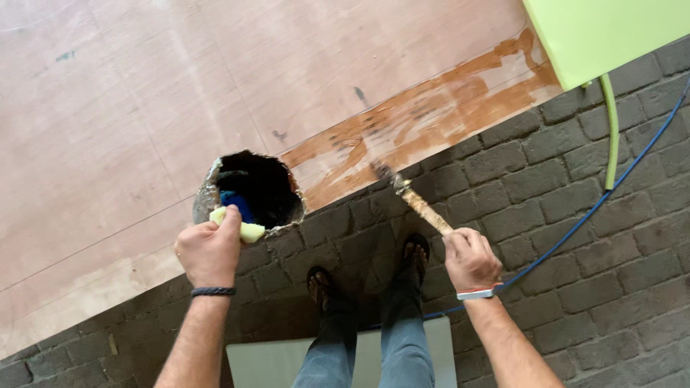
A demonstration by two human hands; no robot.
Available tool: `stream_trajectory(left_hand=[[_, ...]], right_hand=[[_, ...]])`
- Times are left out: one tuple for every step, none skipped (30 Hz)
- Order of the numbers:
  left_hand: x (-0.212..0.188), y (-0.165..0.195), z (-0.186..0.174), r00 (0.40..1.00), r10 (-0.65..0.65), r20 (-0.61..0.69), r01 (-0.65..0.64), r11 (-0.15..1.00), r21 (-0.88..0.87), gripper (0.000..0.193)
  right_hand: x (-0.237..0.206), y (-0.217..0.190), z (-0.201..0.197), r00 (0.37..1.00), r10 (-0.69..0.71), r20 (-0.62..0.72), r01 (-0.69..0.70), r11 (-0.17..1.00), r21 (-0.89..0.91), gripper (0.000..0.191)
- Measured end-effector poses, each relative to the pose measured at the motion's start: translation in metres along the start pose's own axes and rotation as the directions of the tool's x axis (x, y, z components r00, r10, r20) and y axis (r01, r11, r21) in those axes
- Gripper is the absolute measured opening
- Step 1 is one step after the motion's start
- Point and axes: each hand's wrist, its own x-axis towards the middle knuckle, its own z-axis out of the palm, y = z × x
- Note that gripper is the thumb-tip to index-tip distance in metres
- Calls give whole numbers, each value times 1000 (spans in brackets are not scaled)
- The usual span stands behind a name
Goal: The person cuts yellow foam sheets into strips with a long knife, then brushes glue from a container onto a wooden panel and presses foam strips onto the glued edge, aligning and smoothing them by hand.
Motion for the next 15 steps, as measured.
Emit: stream_trajectory(left_hand=[[-1, 1, 1, 1000, 9, -14, -8, 999, 31, 40], [-1, 1, 3, 999, 17, -27, -16, 998, 61, 40], [-2, 2, 6, 1000, 9, -26, -7, 998, 66, 40], [-2, 2, 7, 1000, 2, -24, 0, 997, 71, 40], [-3, 3, 8, 1000, -6, -23, 8, 997, 78, 41], [-4, 3, 11, 999, 2, -39, 1, 997, 72, 40], [-6, 4, 13, 999, 7, -54, -3, 998, 65, 39], [-9, 6, 15, 997, 9, -71, -4, 998, 60, 39], [-13, 7, 14, 998, -14, -65, 18, 998, 53, 39], [-15, 9, 12, 998, -34, -57, 37, 998, 43, 39], [-18, 12, 12, 997, -53, -51, 55, 998, 33, 39], [-22, 16, 11, 995, -81, -59, 81, 997, 1, 42], [-28, 20, 9, 992, -110, -64, 108, 994, -34, 44], [-33, 27, 10, 988, -139, -68, 134, 988, -70, 47], [-33, 34, 13, 987, -150, -62, 146, 987, -73, 48]], right_hand=[[1, 3, 1, 999, -24, 34, 23, 1000, 9, 15], [4, 6, 2, 997, 69, -21, -69, 998, 6, 14], [7, 8, 3, 984, 161, -78, -160, 987, 11, 13], [12, 11, 4, 958, 252, -134, -252, 968, 21, 13], [19, 13, 5, 983, 137, -120, -138, 990, -4, 11], [27, 13, 6, 995, 18, -103, -20, 999, -27, 10], [36, 13, 7, 991, -104, -83, 100, 994, -49, 9], [46, 13, 6, 987, -153, -53, 151, 988, -39, 8], [55, 10, 5, 980, -199, -28, 198, 980, -28, 8], [64, 6, 2, 970, -243, -5, 243, 970, -18, 9], [71, 2, -2, 988, -148, -39, 147, 989, -24, 9], [76, -5, -5, 996, -53, -73, 51, 998, -25, 10], [80, -10, -9, 993, 43, -108, -46, 999, -25, 11], [83, -14, -13, 994, -79, -69, 78, 997, -11, 11], [85, -17, -16, 979, -199, -34, 200, 980, 6, 10]])
